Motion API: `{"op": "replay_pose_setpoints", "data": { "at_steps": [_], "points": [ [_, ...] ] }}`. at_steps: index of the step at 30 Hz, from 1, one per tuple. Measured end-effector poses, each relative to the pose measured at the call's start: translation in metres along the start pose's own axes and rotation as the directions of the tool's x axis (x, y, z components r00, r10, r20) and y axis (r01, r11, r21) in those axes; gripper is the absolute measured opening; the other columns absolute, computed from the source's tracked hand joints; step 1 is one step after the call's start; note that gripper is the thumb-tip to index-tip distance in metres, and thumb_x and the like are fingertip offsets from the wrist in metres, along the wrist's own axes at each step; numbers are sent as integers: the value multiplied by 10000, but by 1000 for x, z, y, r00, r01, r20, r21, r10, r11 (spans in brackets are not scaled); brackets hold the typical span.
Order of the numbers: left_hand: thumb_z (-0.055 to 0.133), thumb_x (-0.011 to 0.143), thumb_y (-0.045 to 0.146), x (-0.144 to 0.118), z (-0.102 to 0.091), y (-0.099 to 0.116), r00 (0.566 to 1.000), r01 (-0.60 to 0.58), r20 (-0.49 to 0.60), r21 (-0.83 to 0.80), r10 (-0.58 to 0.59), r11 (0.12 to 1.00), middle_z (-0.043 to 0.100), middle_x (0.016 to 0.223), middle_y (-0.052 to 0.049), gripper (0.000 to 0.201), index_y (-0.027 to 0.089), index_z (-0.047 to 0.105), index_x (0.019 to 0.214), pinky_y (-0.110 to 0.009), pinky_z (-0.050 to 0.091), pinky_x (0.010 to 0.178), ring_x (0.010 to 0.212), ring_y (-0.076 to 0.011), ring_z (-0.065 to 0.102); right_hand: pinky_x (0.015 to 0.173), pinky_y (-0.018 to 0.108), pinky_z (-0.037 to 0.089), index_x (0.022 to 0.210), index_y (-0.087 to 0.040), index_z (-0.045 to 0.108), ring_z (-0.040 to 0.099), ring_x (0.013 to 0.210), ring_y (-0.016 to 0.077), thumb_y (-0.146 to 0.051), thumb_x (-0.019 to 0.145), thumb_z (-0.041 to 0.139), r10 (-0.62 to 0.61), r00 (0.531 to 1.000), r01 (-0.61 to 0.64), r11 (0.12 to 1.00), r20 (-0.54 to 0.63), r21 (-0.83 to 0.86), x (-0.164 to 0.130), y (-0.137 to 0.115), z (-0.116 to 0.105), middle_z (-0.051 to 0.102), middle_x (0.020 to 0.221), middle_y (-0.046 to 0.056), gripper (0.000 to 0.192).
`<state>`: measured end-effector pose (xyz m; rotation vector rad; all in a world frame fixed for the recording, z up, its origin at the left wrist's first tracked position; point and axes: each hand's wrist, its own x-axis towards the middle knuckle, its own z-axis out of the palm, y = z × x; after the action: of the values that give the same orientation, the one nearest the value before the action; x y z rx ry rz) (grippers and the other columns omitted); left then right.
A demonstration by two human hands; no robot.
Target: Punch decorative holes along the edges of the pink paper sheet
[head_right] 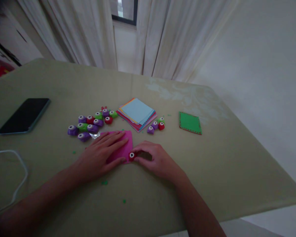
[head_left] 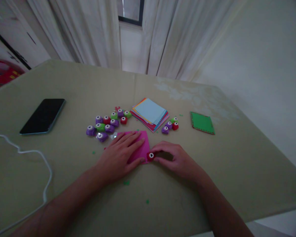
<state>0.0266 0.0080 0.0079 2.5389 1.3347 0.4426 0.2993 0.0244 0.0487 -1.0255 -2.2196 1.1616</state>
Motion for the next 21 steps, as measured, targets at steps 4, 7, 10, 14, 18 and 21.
{"op": "replay_pose_setpoints", "data": {
  "at_steps": [4,7,10,14,18,21],
  "points": [
    [500,1073,665,0,1,0,1000,-13,3,14,13,1000,388,1744,-72,680,280,488,1633,-578,276,1320,1593,-321,391,978,296,527,1180,-232,783,718,1063,187,-231,1006,747,-5,1000,5,1000,-5,-1,0,1,1,784,1144,41,178],
    [483,1076,671,0,0,0,1000,-17,9,21,17,1000,383,1746,-75,690,270,482,1637,-584,283,1317,1594,-322,390,979,290,523,1180,-232,781,718,1059,182,-236,1006,750,-4,1000,4,1000,-4,-4,0,1,1,784,1140,36,177],
    [463,1081,676,1,0,1,1000,-20,19,30,20,999,379,1747,-77,697,261,477,1640,-588,283,1317,1597,-320,383,979,290,521,1173,-231,780,718,1061,182,-227,1001,752,3,1000,-3,1000,-1,-9,0,1,1,785,1142,35,174],
    [460,1082,670,1,0,1,1000,-14,17,37,13,999,377,1748,-73,689,266,476,1640,-587,282,1317,1600,-319,378,985,300,521,1178,-239,781,718,1067,187,-233,1003,749,4,1000,-4,1000,8,-17,0,-1,0,786,1149,35,178],
    [469,1080,667,1,0,1,1000,-12,14,32,11,999,378,1748,-64,684,278,469,1644,-588,285,1315,1598,-319,382,993,310,522,1196,-254,783,719,1078,193,-247,1003,752,7,1000,-6,1000,25,-18,-1,0,-1,786,1168,37,196],
    [470,1080,669,1,0,1,1000,-14,14,37,13,999,383,1745,-68,694,270,463,1648,-587,289,1313,1597,-317,385,998,312,520,1208,-262,780,718,1082,192,-244,999,755,6,1000,-5,1000,28,-13,-2,1,-2,786,1173,35,211]
  ]
}}
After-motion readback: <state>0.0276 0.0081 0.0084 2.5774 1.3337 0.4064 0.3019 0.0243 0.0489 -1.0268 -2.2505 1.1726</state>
